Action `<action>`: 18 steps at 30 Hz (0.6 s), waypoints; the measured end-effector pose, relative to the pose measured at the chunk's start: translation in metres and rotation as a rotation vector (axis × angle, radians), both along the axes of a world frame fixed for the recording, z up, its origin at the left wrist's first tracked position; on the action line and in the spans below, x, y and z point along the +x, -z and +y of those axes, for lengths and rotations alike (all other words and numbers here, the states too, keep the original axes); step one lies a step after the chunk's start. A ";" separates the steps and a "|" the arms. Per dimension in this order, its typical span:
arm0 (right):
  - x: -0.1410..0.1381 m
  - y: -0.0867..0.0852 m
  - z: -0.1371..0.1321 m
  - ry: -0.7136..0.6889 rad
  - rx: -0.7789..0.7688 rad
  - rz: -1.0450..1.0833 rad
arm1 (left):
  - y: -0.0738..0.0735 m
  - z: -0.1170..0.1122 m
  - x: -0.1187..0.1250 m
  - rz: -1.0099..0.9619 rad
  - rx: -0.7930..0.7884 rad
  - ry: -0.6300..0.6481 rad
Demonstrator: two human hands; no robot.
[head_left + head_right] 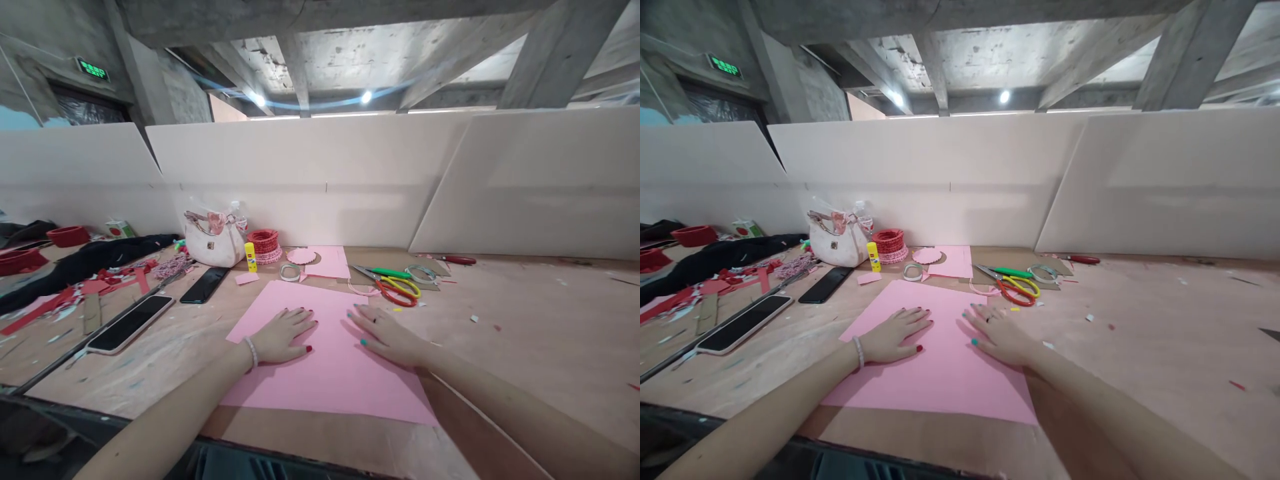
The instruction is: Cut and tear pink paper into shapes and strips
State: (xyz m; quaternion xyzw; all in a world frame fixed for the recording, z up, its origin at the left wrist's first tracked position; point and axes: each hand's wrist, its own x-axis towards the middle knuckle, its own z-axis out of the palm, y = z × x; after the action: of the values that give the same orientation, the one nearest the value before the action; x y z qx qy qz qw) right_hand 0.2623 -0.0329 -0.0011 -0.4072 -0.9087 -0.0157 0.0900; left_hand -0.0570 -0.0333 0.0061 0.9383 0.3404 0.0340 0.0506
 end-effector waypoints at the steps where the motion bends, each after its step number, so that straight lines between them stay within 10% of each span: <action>1: -0.001 0.000 -0.009 -0.069 -0.088 -0.034 | 0.000 0.001 -0.001 0.016 -0.014 -0.004; 8: 0.006 -0.008 -0.021 -0.129 -0.299 -0.107 | 0.002 0.017 -0.015 0.075 0.013 -0.396; 18: -0.063 -0.008 0.016 -0.082 -0.217 -0.081 | 0.009 0.025 -0.017 0.103 -0.051 -0.351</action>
State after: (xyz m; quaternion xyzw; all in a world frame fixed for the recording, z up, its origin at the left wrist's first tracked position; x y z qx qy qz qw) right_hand 0.1988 -0.0170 0.0068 -0.3762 -0.9239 0.0697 0.0092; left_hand -0.0738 -0.0087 -0.0031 0.8633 0.5019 -0.0146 0.0503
